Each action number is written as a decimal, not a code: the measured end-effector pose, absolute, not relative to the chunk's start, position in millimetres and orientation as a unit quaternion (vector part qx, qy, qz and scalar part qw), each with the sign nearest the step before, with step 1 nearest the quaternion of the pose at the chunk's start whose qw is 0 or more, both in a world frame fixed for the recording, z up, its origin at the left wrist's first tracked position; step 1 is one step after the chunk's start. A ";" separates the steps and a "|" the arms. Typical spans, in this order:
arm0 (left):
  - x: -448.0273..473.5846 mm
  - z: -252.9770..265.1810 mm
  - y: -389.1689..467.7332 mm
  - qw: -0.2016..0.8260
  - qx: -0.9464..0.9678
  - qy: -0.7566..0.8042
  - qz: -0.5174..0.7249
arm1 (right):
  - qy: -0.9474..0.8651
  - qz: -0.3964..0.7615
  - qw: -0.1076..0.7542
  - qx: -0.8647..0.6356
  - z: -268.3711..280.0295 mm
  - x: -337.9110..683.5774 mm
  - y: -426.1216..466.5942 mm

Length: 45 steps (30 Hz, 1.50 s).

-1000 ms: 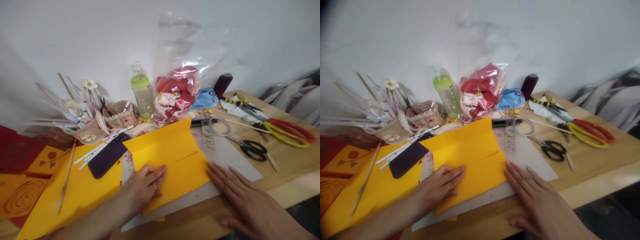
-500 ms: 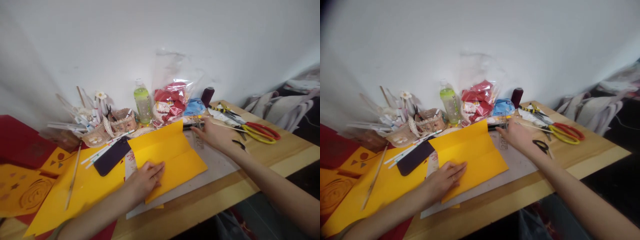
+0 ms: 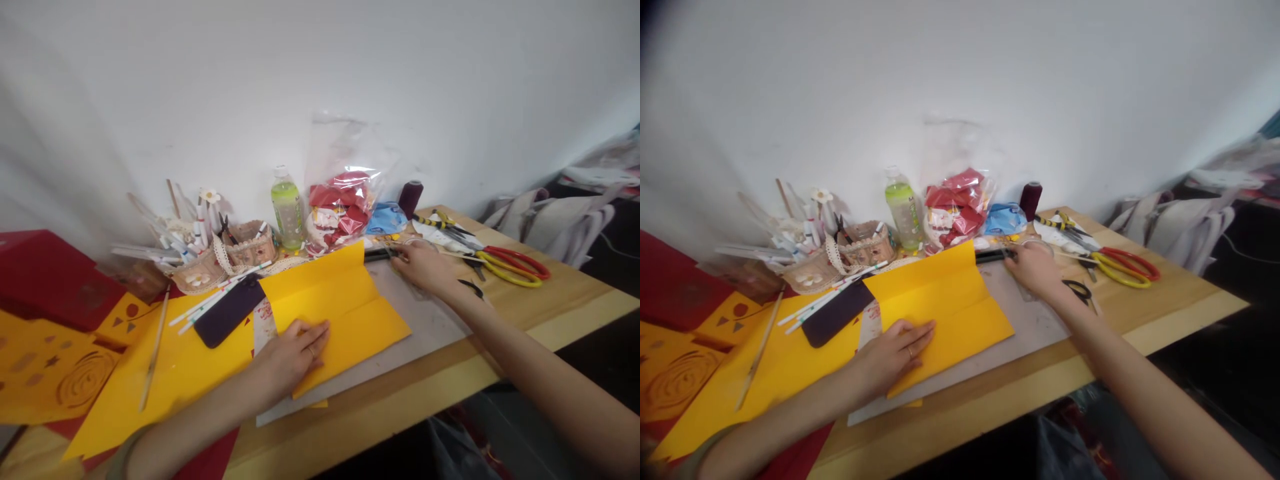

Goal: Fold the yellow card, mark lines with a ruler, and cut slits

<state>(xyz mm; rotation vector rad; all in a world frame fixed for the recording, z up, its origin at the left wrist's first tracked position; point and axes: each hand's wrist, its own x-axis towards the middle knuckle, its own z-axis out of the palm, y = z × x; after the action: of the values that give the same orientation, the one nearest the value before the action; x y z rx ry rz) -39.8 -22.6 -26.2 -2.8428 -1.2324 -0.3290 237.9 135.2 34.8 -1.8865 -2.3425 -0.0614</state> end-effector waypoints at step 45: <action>-34.2 6.0 -27.3 0.044 -0.878 -0.473 0.060 | -0.938 -0.127 0.042 -0.320 11.5 185.2 -16.6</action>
<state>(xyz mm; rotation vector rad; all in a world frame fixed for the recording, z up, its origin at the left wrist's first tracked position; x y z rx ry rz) -34.2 -27.3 6.0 -2.6842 -1.4449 0.1820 185.2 -16.6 11.5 -0.9788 -2.8706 -0.3891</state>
